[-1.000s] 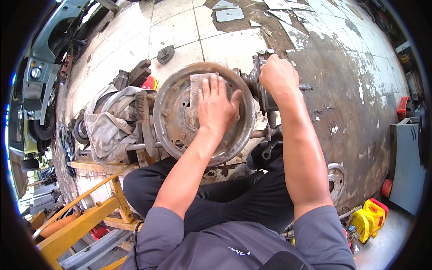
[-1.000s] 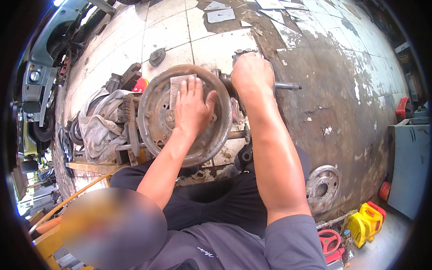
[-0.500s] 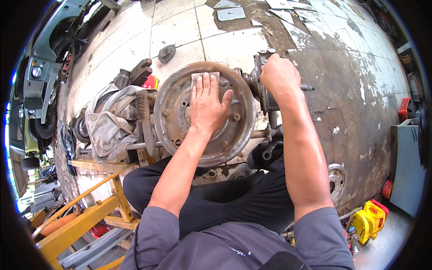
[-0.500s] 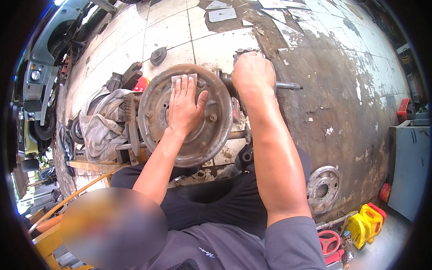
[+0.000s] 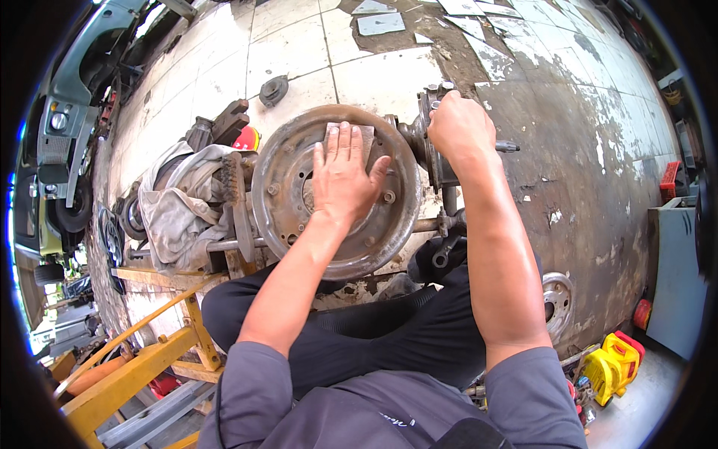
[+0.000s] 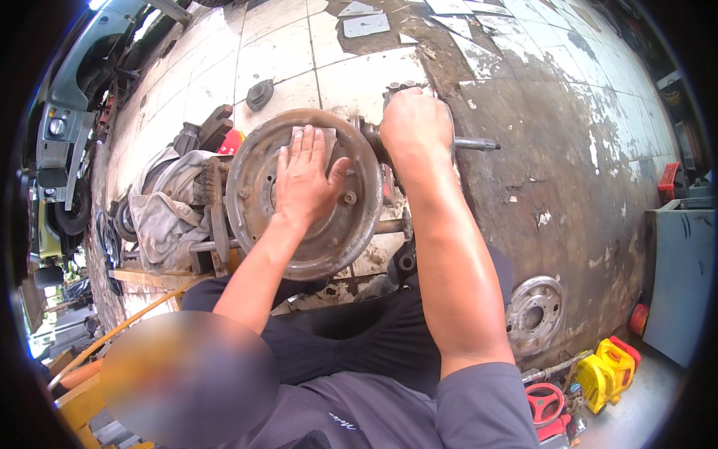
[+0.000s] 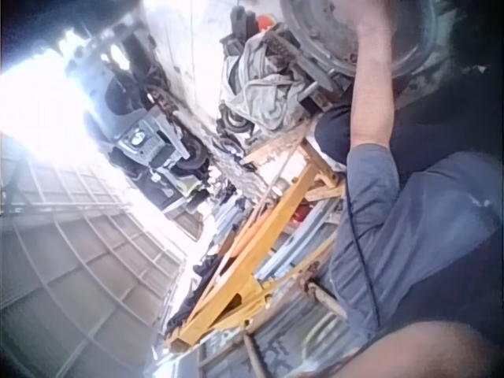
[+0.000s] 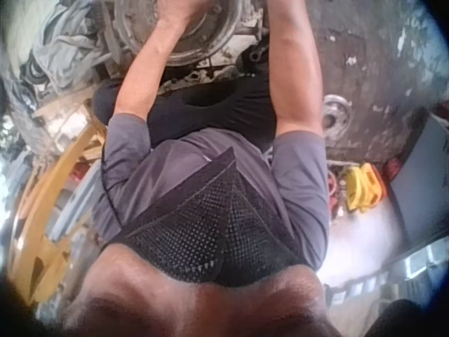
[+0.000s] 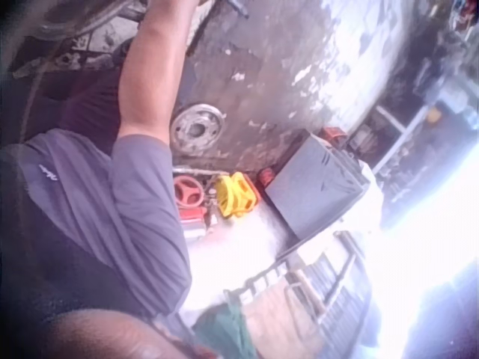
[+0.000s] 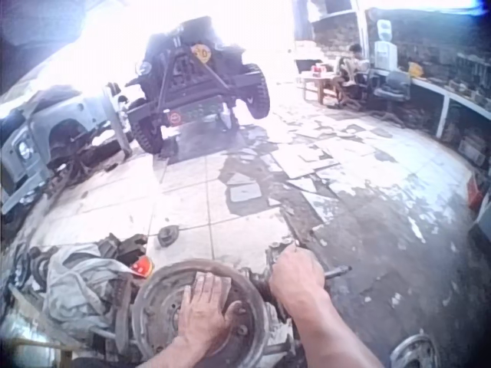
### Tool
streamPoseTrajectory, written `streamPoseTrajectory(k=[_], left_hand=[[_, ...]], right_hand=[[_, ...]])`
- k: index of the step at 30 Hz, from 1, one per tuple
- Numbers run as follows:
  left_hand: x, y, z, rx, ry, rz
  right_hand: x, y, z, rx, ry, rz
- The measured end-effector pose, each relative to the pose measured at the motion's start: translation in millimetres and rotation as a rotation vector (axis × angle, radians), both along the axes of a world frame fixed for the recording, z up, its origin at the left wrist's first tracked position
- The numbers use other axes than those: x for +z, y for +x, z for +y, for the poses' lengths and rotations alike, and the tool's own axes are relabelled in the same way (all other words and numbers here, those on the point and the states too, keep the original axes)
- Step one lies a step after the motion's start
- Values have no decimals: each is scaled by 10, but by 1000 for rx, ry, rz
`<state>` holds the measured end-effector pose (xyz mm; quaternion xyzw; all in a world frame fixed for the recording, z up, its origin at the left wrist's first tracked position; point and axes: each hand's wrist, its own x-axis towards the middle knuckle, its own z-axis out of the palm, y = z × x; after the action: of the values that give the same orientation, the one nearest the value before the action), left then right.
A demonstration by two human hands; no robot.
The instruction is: The person scrubs the surface of a brake drum with a sanding block while seated on the floor. They rotate the drum to access different areas and continue scrubbing the surface.
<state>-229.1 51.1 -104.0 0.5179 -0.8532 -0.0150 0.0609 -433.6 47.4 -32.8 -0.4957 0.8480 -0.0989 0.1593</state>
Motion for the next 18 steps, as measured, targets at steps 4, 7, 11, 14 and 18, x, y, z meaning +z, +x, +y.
streamPoseTrajectory(k=[4,7,11,14,18], left_hand=[[61,334,-5,6,-15,-56],[57,421,36,-13,-28,-53],[0,493,112,-160,-57,50],[-15,575,144,-248,-53,117],[44,460,-138,-264,-45,104]], right_hand=[[18,22,-9,11,5,5],[12,30,-24,14,4,22],[-15,6,-10,10,-21,12],[8,21,-22,5,6,19],[88,55,-12,-9,35,1]])
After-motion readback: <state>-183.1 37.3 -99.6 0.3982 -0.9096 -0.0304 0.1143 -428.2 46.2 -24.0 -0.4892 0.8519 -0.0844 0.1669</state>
